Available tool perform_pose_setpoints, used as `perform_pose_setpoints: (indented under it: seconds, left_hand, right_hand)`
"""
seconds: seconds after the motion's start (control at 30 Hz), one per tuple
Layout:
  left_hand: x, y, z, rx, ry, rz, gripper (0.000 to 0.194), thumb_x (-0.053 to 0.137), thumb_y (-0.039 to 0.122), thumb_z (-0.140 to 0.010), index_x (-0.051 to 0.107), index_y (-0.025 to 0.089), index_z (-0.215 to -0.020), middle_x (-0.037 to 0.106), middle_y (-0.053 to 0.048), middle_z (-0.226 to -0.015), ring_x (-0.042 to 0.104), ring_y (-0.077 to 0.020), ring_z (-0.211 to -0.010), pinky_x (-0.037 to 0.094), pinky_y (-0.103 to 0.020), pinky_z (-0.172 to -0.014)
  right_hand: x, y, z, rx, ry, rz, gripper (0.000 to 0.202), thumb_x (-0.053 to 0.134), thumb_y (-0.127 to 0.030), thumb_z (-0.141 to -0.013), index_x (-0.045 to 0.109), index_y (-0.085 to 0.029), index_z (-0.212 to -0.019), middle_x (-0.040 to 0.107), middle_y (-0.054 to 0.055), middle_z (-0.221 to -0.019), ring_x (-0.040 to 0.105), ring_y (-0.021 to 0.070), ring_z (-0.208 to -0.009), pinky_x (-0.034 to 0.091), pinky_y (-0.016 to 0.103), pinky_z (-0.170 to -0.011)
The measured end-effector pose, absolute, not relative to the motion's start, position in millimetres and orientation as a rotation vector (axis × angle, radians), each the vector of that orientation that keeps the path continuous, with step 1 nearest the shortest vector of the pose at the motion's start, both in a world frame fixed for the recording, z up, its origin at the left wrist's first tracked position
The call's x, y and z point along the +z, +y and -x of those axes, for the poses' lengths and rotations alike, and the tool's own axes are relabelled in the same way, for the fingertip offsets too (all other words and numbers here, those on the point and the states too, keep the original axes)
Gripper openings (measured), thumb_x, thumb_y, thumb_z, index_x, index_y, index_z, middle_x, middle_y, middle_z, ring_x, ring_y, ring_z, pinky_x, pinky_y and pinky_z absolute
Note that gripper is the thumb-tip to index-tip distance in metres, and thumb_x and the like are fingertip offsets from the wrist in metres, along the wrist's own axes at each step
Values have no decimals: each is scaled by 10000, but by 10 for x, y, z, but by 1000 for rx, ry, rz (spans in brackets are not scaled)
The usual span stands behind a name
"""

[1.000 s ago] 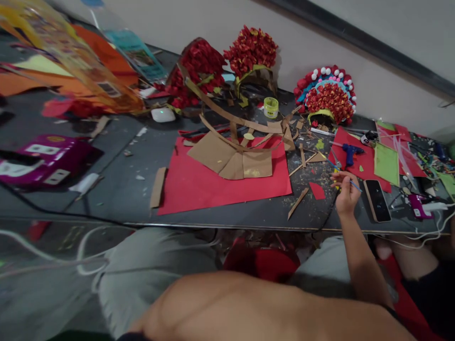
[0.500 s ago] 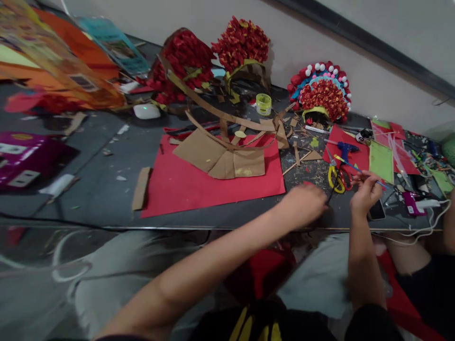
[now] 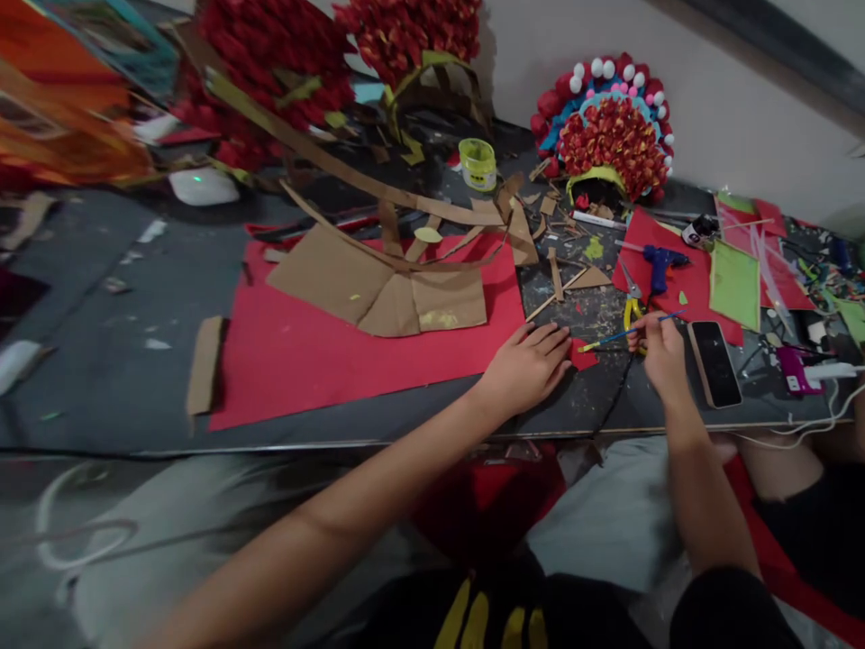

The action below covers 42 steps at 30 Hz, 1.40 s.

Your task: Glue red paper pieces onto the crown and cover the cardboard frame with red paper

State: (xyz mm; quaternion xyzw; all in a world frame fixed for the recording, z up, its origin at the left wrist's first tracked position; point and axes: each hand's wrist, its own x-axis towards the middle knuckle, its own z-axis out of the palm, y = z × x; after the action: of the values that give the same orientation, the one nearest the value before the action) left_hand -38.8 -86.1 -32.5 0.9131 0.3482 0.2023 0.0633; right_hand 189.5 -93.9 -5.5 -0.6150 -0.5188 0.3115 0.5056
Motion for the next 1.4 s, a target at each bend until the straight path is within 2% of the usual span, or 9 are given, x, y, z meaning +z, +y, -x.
perform_pose_setpoints:
  seconds: [0.23,0.43,0.6,0.7,0.87,1.03,1.13,1.4]
  left_hand:
    - [-361,-872,408,747,1058,-2729,340,412,261,-961,666,114,-1132,652,-116,-1226,575,-269,-1157,435,-454,-1000]
    - [-382,-875,412,763,1054,-2682,339,415,246,-951,673,119,-1129,643,-128,-1233,570,-277,-1150,449,-462,-978]
    - [-368,-874,420,784,1057,-2679,344,418,243,-944,674,102,-1125,646,-139,-1222,576,-286,-1134,471,-448,-949]
    - [-359,-874,425,765,1066,-2666,339,426,238,-939,674,106,-1128,641,-144,-1229,567,-291,-1146,473,-456,-950]
    - [-361,-874,430,749,1067,-2619,324,449,217,-925,672,115,-1136,628,-163,-1239,540,-301,-1185,465,-483,-964]
    - [-361,-876,423,782,1085,-2653,312,453,212,-926,683,102,-1105,640,-159,-1220,555,-301,-1162,484,-470,-946]
    - [-354,-879,422,802,1097,-2683,316,444,214,-930,689,95,-1090,651,-149,-1205,568,-298,-1142,495,-451,-934]
    - [-366,-881,425,791,1101,-2625,305,450,218,-934,690,107,-1086,643,-157,-1215,558,-297,-1159,493,-469,-946]
  right_hand:
    - [-45,-959,-1944,610,-1365,1539,450,472,-637,-843,550,-206,-742,583,-37,-604,565,79,-519,486,193,-485]
    - [57,-1118,-1976,456,-1423,1443,373,439,-540,-912,568,-217,-777,615,-14,-696,581,96,-556,509,228,-529]
    - [231,-1317,-1850,227,-1843,1190,297,410,-369,-956,660,-242,-856,671,30,-794,648,151,-742,545,305,-686]
    - [268,-1398,-1781,254,-2076,1162,258,427,-191,-923,670,-267,-966,697,36,-895,669,161,-829,556,319,-745]
    - [245,-1456,-1755,322,-2248,1172,399,414,-33,-811,649,-274,-1024,699,31,-1002,676,152,-915,575,305,-781]
    - [262,-1495,-1767,373,-2298,1213,448,369,12,-719,627,-256,-969,708,26,-1001,682,146,-935,583,294,-780]
    - [298,-1508,-1756,350,-2318,1221,418,364,19,-707,608,-249,-914,709,21,-962,687,138,-892,577,277,-760]
    - [362,-1543,-1773,401,-2288,1193,291,403,-51,-849,599,-260,-899,705,10,-927,681,127,-859,562,266,-757]
